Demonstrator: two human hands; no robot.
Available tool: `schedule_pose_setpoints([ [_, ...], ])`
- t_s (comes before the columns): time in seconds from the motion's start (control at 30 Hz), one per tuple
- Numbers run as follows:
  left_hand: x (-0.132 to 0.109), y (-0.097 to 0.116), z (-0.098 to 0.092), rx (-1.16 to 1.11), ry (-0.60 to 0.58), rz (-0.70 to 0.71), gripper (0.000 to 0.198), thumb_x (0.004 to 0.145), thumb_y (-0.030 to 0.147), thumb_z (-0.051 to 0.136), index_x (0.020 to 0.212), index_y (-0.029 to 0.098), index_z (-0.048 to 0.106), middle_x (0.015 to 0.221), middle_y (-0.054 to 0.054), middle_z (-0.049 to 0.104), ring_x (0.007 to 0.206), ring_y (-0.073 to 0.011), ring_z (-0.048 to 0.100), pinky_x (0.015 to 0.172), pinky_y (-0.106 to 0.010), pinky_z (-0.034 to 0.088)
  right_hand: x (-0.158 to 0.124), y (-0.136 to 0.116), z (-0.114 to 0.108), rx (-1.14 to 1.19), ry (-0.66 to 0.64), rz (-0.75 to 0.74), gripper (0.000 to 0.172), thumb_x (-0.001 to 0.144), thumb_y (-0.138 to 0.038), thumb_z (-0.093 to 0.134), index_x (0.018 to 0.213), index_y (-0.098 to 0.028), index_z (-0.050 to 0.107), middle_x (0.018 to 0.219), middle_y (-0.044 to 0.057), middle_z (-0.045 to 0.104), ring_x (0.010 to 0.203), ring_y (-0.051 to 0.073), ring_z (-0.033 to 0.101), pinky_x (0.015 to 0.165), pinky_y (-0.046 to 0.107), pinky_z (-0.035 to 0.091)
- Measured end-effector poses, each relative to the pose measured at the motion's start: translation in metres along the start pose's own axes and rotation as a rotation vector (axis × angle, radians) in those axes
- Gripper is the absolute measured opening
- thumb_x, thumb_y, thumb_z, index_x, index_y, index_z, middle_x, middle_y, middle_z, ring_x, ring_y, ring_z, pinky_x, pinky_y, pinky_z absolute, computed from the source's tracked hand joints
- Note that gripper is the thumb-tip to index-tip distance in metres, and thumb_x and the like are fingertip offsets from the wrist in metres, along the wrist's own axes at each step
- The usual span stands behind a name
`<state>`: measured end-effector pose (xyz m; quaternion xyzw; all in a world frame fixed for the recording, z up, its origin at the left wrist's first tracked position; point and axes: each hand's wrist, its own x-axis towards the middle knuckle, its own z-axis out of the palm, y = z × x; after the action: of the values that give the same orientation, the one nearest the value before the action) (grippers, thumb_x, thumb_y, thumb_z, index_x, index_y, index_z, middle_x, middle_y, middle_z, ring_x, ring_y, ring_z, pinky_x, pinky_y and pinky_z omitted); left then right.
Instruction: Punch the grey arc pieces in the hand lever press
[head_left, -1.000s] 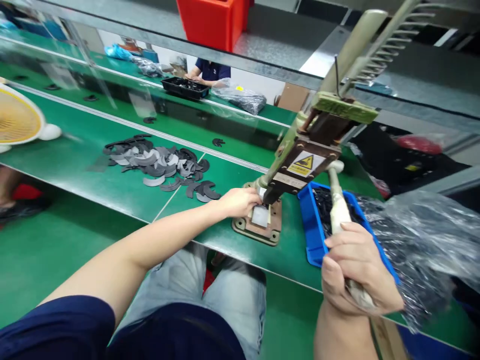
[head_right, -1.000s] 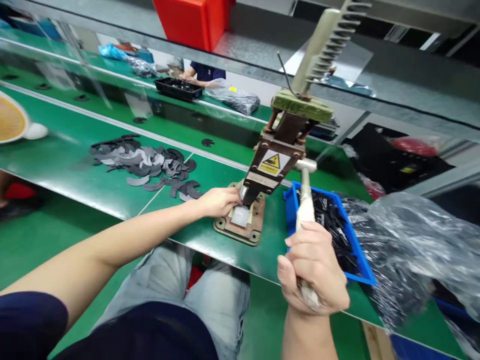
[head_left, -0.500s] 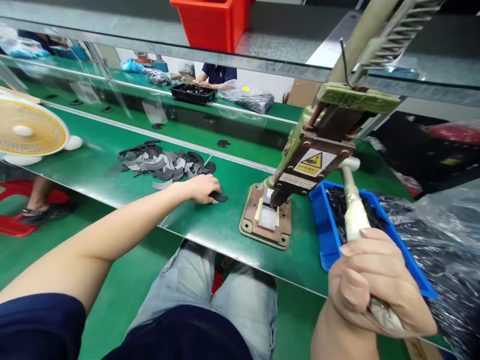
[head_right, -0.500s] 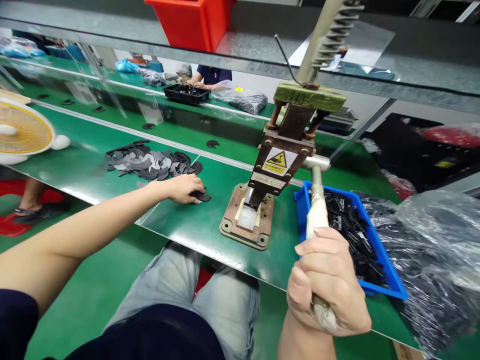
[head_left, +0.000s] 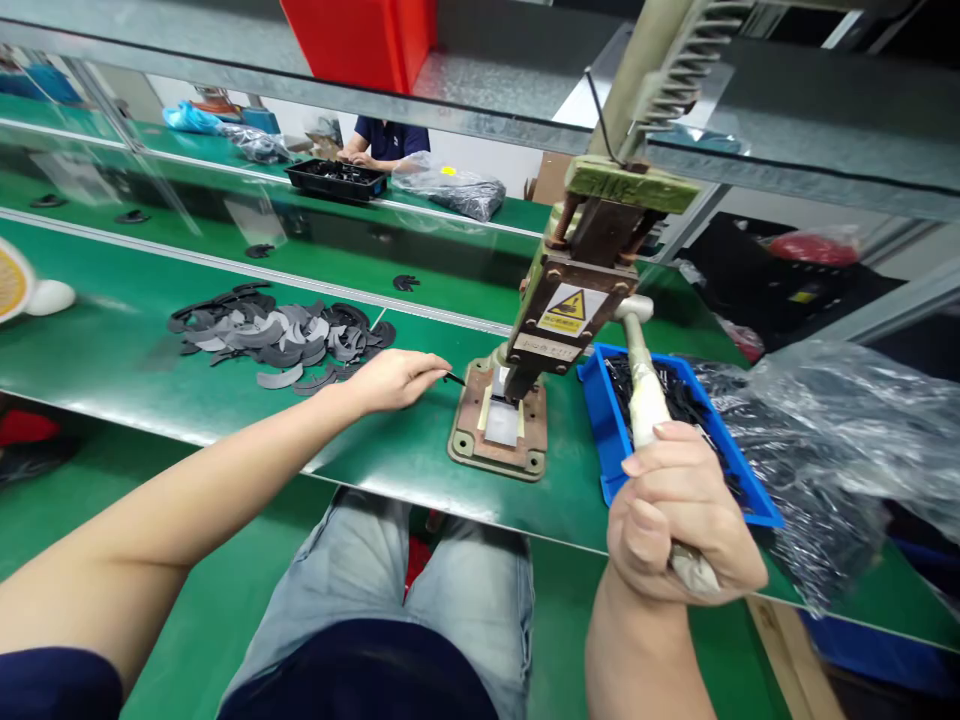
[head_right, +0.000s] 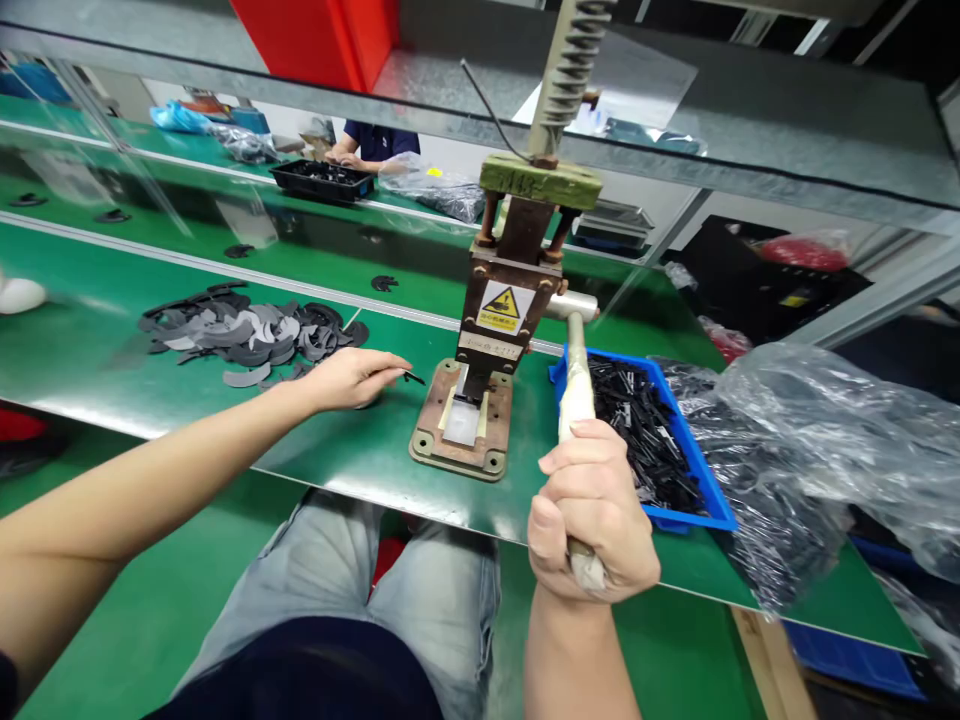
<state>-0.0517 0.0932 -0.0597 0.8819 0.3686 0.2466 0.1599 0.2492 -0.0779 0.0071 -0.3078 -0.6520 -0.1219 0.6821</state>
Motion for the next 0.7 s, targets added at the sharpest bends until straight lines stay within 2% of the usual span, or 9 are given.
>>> schedule_pose_setpoints([
  [0.1,0.009,0.021,0.024,-0.313,-0.054,-0.147,0.042,0.103,0.055,0.05,0.109,0.021,0.075,0.095,-0.004,0.078,0.078,-0.016,0.072,0.071,-0.026,0.054,-0.001,-0.002,-0.002,-0.019,-0.019,0.017,0.028,0.084,-0.023,0.065,0.061,-0.025,0.048,0.058,-0.006,0.054,0.064,0.016,0.064,0.089,0.052,0.06],
  [0.17,0.019,0.029,0.042,-0.497,-0.059,-0.237,0.035,0.098,0.053,0.061,0.1,0.019,0.071,0.079,-0.001,0.072,0.068,-0.0143,0.069,0.063,-0.024,0.052,-0.001,-0.002,-0.003,-0.03,-0.025,0.034,0.03,0.085,-0.026,0.065,0.061,-0.025,0.048,0.057,-0.007,0.054,0.063,0.015,0.064,0.089,0.052,0.06],
  [0.23,0.029,0.033,0.056,-0.668,-0.055,-0.295,0.03,0.091,0.046,0.073,0.103,0.019,0.064,0.07,0.003,0.066,0.062,-0.0136,0.066,0.058,-0.023,0.051,-0.002,-0.002,-0.003,-0.039,-0.022,0.042,0.031,0.085,-0.028,0.066,0.061,-0.024,0.047,0.057,-0.007,0.054,0.063,0.015,0.064,0.09,0.051,0.061],
  [0.33,0.045,0.037,0.067,-0.842,-0.088,-0.384,0.04,0.085,0.036,0.082,0.109,0.02,0.054,0.065,0.007,0.062,0.057,-0.0138,0.066,0.054,-0.024,0.051,-0.003,-0.001,-0.003,-0.025,-0.005,0.032,0.03,0.085,-0.029,0.066,0.061,-0.024,0.048,0.057,-0.007,0.055,0.062,0.014,0.064,0.09,0.05,0.06],
  [0.47,0.06,0.041,0.067,-0.871,-0.229,-0.463,0.033,0.086,0.035,0.083,0.088,0.019,0.054,0.061,0.002,0.066,0.053,-0.0116,0.064,0.051,-0.021,0.05,-0.004,0.001,-0.004,0.012,-0.001,0.018,0.028,0.084,-0.026,0.067,0.062,-0.024,0.049,0.058,-0.006,0.055,0.063,0.014,0.064,0.09,0.051,0.059],
  [0.57,0.067,0.043,0.065,-0.845,-0.318,-0.502,0.035,0.086,0.038,0.082,0.083,0.019,0.053,0.057,0.002,0.065,0.048,-0.0116,0.062,0.048,-0.021,0.049,-0.004,0.003,-0.006,0.031,-0.044,0.012,0.026,0.083,-0.026,0.07,0.065,-0.024,0.05,0.061,-0.006,0.055,0.065,0.014,0.064,0.092,0.05,0.059],
  [0.63,0.071,0.044,0.064,-0.821,-0.367,-0.518,0.035,0.086,0.04,0.083,0.084,0.02,0.053,0.055,0.002,0.064,0.047,-0.013,0.063,0.046,-0.021,0.049,-0.004,0.005,-0.007,0.056,-0.038,0.021,0.022,0.079,-0.028,0.077,0.074,-0.025,0.055,0.072,-0.006,0.059,0.066,0.012,0.063,0.09,0.048,0.061],
  [0.7,0.075,0.047,0.063,-0.785,-0.405,-0.537,0.035,0.085,0.04,0.083,0.084,0.021,0.054,0.054,0.003,0.063,0.046,-0.0138,0.062,0.045,-0.022,0.049,-0.005,0.006,-0.008,0.064,0.002,0.048,0.027,0.074,-0.031,0.083,0.087,-0.026,0.061,0.092,-0.004,0.062,0.065,0.01,0.063,0.086,0.046,0.062],
])
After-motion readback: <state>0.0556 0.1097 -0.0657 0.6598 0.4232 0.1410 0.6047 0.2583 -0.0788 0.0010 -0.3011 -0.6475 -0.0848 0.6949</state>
